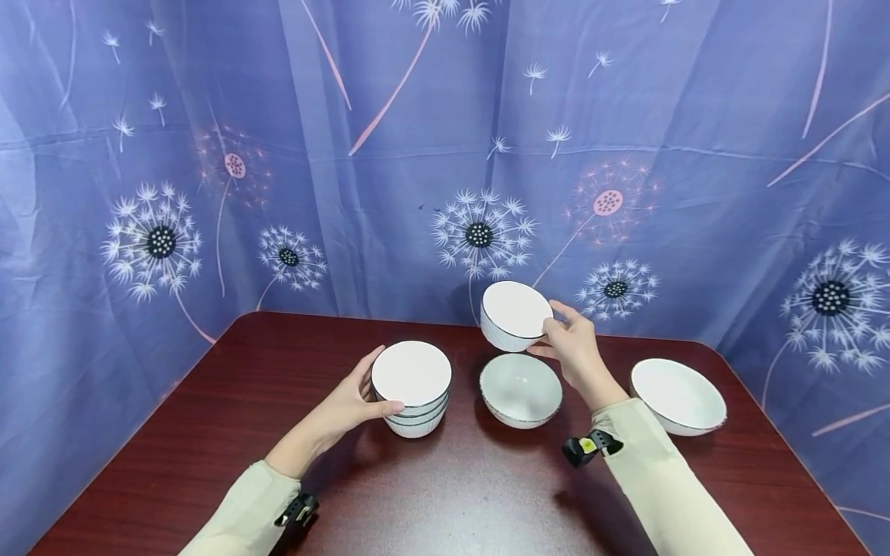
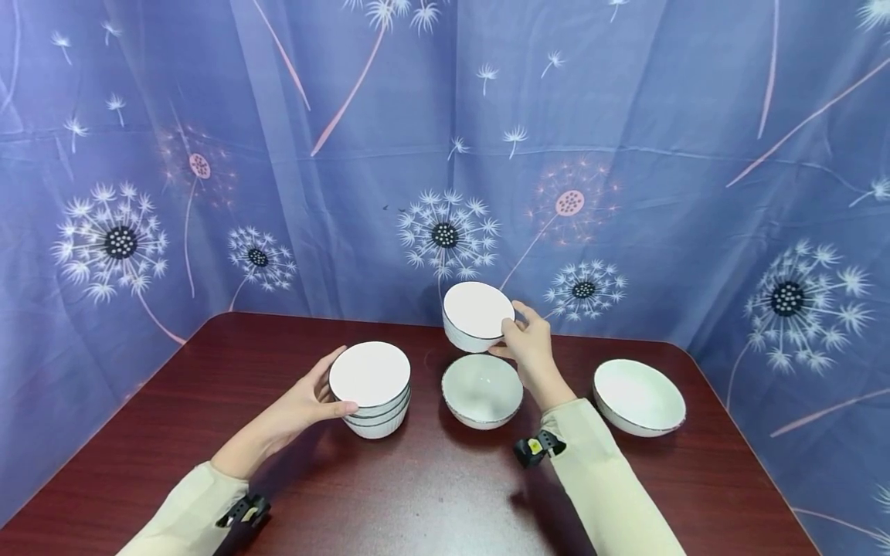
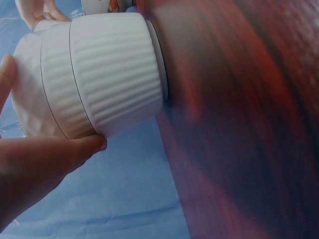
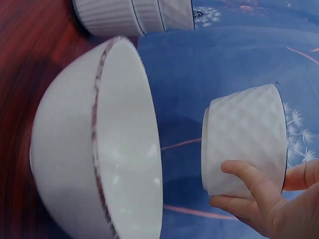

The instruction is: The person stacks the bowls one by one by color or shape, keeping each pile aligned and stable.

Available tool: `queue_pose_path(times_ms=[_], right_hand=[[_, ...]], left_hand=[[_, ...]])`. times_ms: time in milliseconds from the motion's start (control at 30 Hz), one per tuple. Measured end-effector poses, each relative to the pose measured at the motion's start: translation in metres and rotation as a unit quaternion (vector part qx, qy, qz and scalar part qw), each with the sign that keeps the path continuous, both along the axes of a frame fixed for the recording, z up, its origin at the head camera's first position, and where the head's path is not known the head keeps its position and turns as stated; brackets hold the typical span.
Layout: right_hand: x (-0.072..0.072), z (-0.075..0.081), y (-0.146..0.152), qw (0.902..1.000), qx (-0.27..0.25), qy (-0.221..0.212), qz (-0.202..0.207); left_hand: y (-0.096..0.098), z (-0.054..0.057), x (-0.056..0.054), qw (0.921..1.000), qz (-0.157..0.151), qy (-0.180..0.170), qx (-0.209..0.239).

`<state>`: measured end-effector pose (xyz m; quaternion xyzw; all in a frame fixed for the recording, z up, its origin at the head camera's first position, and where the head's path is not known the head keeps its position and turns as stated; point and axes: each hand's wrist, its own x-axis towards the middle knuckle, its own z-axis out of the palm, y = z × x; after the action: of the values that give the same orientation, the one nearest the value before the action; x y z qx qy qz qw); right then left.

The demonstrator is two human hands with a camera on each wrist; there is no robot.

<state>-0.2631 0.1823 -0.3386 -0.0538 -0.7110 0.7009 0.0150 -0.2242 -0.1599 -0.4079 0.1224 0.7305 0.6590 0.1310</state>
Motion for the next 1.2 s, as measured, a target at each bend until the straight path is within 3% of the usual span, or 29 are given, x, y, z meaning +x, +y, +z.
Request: queue_pose_path(times_ms=[567,1200], right_hand=[[0.003,0.008,-0.028,0.9984,-0.009,0.028,0.049],[0.008,0.017,-0.060,0.9950,-0.005,0.030,0.095]], left_hand=[[-0.002,0.000,0.001,0.9999,-0.007,0.010,-0.005],[-0.001,0.001,0.001,0.9998,-0.006,0.015,0.006]])
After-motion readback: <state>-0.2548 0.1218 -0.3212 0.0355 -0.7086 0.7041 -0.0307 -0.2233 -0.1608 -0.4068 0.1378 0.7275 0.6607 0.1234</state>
